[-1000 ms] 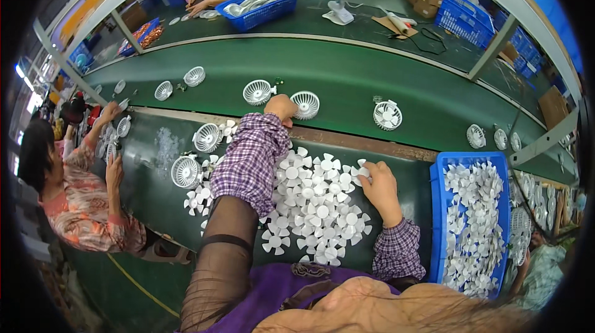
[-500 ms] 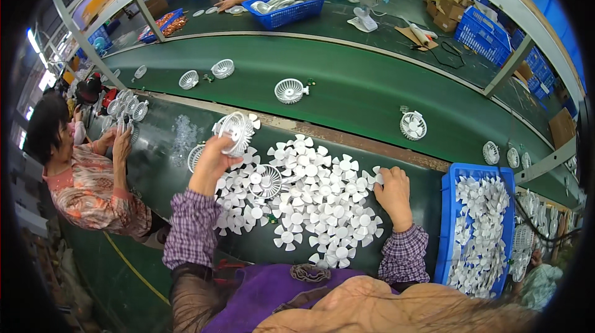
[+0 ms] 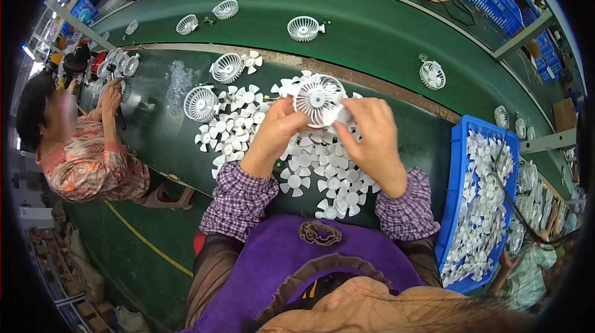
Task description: The person assembles mini fans by taking fan housings from a conveyor belt, scooping fan blades from a tray onto the work surface, fitting the blades into the fan housings by hand, and placing the assembled fan components onto the conveyor belt.
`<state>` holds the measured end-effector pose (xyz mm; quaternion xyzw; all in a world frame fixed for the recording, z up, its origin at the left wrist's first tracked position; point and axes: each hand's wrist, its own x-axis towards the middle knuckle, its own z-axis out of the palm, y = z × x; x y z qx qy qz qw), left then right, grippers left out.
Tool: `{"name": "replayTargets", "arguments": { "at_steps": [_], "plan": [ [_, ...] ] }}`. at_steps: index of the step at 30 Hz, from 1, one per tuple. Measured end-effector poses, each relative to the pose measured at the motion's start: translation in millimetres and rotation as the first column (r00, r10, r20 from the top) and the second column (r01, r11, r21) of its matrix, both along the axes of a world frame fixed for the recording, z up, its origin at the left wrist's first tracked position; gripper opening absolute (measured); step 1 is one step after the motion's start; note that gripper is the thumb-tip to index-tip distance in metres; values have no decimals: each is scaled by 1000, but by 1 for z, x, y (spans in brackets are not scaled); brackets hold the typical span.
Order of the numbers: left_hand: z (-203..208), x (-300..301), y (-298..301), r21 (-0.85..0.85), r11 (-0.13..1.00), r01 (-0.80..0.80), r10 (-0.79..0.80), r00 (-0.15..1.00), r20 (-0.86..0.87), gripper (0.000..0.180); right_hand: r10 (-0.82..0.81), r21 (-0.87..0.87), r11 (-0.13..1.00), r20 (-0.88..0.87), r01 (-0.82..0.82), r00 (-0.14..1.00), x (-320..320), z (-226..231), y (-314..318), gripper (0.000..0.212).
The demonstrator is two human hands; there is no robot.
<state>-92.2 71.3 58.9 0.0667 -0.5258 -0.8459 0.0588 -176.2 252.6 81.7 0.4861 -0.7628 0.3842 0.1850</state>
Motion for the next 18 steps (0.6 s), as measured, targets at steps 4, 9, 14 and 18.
{"name": "replayTargets", "arguments": {
  "at_steps": [4,9,14,18],
  "plan": [
    [-4,12,4,-179,984,-24,27,999,19,53,41,4,999,14,-41,999,7,-17,-28,38],
    [-21,10,13,-501,854,-138,171,985,21,48,76,104,992,9,-77,997,15,-23,-25,38],
    [-6,18,20,-669,703,-241,294,955,-35,37,79,-28,997,317,-74,945,20,-24,-5,40],
    [-17,22,13,-694,694,-195,165,980,-110,36,198,16,970,519,-241,832,1,-26,-1,46]
  ]
}}
